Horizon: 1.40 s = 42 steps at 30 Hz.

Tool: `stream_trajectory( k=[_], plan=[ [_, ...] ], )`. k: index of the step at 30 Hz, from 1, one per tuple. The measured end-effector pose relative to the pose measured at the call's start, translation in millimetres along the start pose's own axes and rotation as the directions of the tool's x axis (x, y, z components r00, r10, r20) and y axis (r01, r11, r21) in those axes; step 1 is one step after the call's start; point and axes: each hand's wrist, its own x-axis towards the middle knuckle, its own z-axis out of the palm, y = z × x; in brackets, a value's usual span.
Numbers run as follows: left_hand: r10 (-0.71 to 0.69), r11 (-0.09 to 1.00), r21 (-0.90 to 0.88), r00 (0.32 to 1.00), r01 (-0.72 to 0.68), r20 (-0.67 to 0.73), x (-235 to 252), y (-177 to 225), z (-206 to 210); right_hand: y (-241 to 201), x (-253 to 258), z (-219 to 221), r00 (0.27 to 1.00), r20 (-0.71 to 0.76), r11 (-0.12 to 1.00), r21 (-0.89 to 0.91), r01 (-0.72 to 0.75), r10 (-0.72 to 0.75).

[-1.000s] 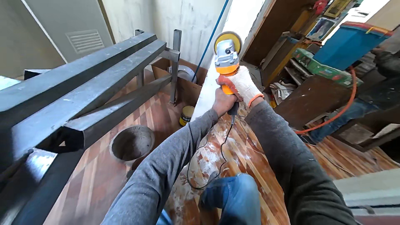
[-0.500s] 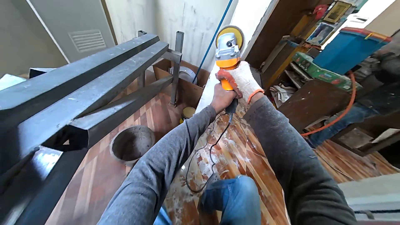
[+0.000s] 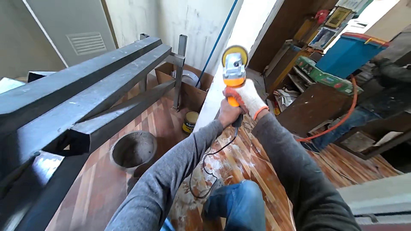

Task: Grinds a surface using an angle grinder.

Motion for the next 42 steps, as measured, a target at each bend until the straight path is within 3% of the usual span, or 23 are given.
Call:
stream_trajectory(
  k=[2,5,10,16,21,24,31,35,38,42],
  plan=[
    [-0.038,0.999,-0.009,0.999,0.038,-0.012,-5.3,-15.3,4.8,23.2,-13.1,2.3,0.997,0.060,0.998,-0.021,-0.051,0.052],
    [0.004,0.998,0.063,0.999,-0.006,0.037,-0.8,-3.6,4.7,21.7,-13.6,-6.7,0.998,0.025,0.997,0.039,-0.065,0.064],
    [0.112,0.974,0.182,0.987,-0.131,0.112,10.1,47.9,2.5,1.8,38.1,-20.7,0.987,-0.142,0.934,0.337,0.120,-0.076],
    [0.099,0.988,0.112,0.993,-0.105,0.063,15.7,29.3,8.3,0.3,37.9,-19.9,0.996,-0.068,0.970,0.233,0.069,-0.054],
    [0.150,0.969,0.183,0.985,-0.164,0.090,27.1,62.8,4.1,-8.5,53.9,-31.7,0.987,-0.069,0.905,0.395,0.159,-0.144],
    [0.224,0.956,0.178,0.972,-0.232,0.069,55.0,72.1,10.5,-26.5,66.0,-43.6,0.977,-0.118,0.901,0.382,0.208,-0.175],
    [0.245,0.941,0.215,0.965,-0.261,0.098,72.1,101.4,7.4,-55.6,73.7,-56.0,0.964,-0.145,0.850,0.453,0.267,-0.225],
    [0.174,0.970,0.154,0.978,-0.190,0.111,27.0,60.8,-3.2,-22.6,45.6,-28.3,0.985,-0.131,0.922,0.358,0.149,-0.108],
    [0.062,0.989,0.132,0.995,-0.073,0.084,-4.8,-10.4,-13.1,32.4,-1.7,15.7,0.997,-0.031,0.970,0.239,-0.055,0.064],
    [-0.078,0.986,0.149,0.997,0.076,0.008,-50.3,-88.4,-27.9,90.5,-17.1,79.0,0.986,0.038,0.950,0.262,-0.167,0.163]
  ],
)
